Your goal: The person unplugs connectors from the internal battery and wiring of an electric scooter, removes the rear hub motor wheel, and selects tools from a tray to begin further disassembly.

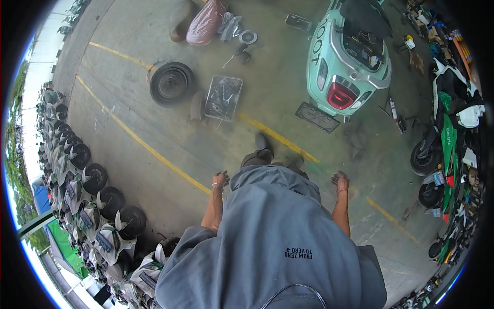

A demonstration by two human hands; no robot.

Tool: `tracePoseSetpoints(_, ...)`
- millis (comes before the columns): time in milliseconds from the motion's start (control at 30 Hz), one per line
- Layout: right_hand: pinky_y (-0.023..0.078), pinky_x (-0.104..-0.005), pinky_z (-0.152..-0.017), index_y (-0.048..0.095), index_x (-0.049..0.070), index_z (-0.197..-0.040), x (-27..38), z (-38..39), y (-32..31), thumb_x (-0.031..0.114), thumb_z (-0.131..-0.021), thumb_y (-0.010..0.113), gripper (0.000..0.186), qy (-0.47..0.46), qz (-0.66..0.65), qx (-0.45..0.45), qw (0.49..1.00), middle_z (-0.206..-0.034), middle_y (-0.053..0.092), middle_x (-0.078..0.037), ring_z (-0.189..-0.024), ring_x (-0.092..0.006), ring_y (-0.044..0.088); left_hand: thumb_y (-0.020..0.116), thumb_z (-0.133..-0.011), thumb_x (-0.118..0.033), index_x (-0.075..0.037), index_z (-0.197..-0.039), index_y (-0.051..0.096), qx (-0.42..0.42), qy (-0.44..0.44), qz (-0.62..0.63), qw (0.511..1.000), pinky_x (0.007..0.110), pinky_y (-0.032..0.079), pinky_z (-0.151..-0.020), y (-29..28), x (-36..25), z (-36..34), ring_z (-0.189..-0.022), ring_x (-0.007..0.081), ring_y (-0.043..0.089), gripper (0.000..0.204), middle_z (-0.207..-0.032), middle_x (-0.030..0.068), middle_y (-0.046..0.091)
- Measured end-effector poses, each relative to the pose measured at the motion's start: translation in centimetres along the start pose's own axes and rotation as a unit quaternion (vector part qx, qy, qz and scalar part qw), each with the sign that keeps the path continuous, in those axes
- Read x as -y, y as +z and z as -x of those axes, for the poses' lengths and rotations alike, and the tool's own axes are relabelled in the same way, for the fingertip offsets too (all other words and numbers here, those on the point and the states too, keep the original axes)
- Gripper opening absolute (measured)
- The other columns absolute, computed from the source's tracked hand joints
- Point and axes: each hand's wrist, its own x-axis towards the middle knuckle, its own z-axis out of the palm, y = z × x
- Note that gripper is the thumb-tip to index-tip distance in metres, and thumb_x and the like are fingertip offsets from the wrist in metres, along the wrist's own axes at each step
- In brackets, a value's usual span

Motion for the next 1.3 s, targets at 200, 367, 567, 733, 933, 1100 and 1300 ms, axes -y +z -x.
tracePoseSetpoints(200,0.053,-0.0372,-0.061,0.059,0.004,-0.117,0.7,2.4,10.7,0.017,-0.089,0.054,0.031,0.02,0.167,0.098,0.981,-0.095,0.066,-0.014,-0.073,-0.0253,0.066,0.064,-0.089,-0.027,0.001,-0.121,0.056,0.001,0.026,0.118,0.993,0.035,0.054,-0.065,-0.7,-3.4,-3.0,-0.078,0.0234,0.067,0.044,-0.097,0.0133,0.067)
tracePoseSetpoints(367,0.054,-0.0377,-0.067,0.058,0.003,-0.119,5.1,2.3,13.5,0.018,-0.09,0.055,0.033,-0.022,0.165,0.099,0.981,-0.101,0.066,-0.015,-0.081,-0.0263,0.066,0.063,-0.09,-0.027,0.002,-0.121,0.056,-0.009,0.002,0.083,0.997,0.035,0.054,-0.064,-1.0,-6.1,-3.3,-0.077,0.0235,0.067,0.042,-0.098,0.0138,0.067)
tracePoseSetpoints(567,0.055,-0.0383,-0.066,0.055,0.005,-0.124,9.3,0.4,15.1,0.017,-0.089,0.054,0.037,-0.025,0.139,0.07,0.988,-0.099,0.066,-0.014,-0.079,-0.0254,0.066,0.062,-0.09,-0.028,0.0,-0.12,0.057,-0.004,-0.01,0.074,0.997,0.036,0.053,-0.061,-1.5,-8.0,-5.9,-0.074,0.0242,0.068,0.042,-0.097,0.0142,0.068)
tracePoseSetpoints(733,0.054,-0.0417,-0.068,0.06,0.006,-0.116,11.0,-2.3,16.3,0.017,-0.088,0.055,0.03,0.052,0.103,0.034,0.993,-0.098,0.066,-0.012,-0.08,-0.0267,0.066,0.062,-0.09,-0.029,0.0,-0.123,0.055,0.01,-0.022,0.051,0.998,0.035,0.051,-0.06,2.1,-13.0,-6.7,-0.075,0.0239,0.068,0.044,-0.098,0.0143,0.068)
tracePoseSetpoints(933,0.053,-0.0394,-0.062,0.06,0.003,-0.112,16.2,-4.4,22.3,0.018,-0.088,0.053,0.029,-0.059,0.172,0.132,0.974,-0.095,0.066,-0.014,-0.073,-0.0257,0.065,0.062,-0.09,-0.028,0.0,-0.121,0.056,0.012,0.008,0.082,0.997,0.035,0.053,-0.062,4.0,-21.8,-7.2,-0.078,0.023,0.068,0.042,-0.098,0.0133,0.067)
tracePoseSetpoints(1100,0.055,-0.0368,-0.059,0.058,0.002,-0.109,21.8,-8.4,25.5,0.016,-0.09,0.056,0.024,-0.029,0.071,0.112,0.991,-0.094,0.067,-0.014,-0.073,-0.0246,0.067,0.062,-0.09,-0.027,-0.001,-0.117,0.059,0.007,0.043,0.078,0.996,0.033,0.052,-0.062,6.1,-29.5,-7.9,-0.076,0.0215,0.067,0.038,-0.096,0.0122,0.067)
tracePoseSetpoints(1300,0.051,-0.0342,-0.057,0.057,0.002,-0.119,27.6,-12.1,24.7,0.015,-0.09,0.056,0.032,-0.083,0.023,0.1,0.991,-0.092,0.066,-0.01,-0.07,-0.0212,0.065,0.063,-0.09,-0.028,0.0,-0.117,0.06,0.019,0.103,0.029,0.994,0.032,0.052,-0.06,6.9,-36.2,-8.5,-0.075,0.02,0.067,0.039,-0.096,0.0114,0.067)
